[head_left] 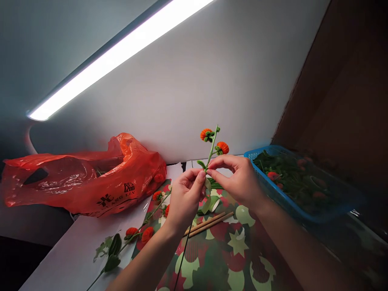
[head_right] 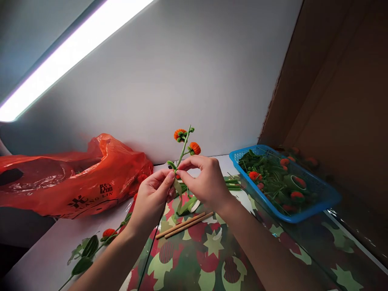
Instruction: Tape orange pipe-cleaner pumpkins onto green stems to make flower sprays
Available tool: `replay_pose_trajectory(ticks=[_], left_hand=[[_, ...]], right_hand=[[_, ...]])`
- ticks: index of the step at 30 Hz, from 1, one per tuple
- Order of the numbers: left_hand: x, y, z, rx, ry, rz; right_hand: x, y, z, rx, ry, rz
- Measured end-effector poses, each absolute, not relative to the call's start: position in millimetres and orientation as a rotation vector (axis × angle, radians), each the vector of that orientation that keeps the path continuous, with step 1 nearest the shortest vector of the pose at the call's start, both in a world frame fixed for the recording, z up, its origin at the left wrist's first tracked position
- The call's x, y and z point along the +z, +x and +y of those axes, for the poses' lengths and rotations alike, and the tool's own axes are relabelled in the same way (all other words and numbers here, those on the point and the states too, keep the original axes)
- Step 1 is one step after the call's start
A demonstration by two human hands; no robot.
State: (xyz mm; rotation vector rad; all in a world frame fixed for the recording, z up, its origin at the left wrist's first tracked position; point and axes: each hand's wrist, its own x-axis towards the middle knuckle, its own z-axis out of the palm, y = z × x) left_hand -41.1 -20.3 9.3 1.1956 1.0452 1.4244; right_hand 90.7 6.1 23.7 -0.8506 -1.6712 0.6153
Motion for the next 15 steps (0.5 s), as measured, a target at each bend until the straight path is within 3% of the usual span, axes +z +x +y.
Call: replay_pose_trajectory(ticks=[8,15], left_hand=[[9.4,-42.9,-16.8,1.391,1.183,1.034],[12.4,-45.3,-12.1,1.315,0.988,0.807]], right_hand=[[22.3,84.6,2.2,0.405,-0.851,-1.71],[22.8,86.7,6.0,0.685,-0.785,-1.659]])
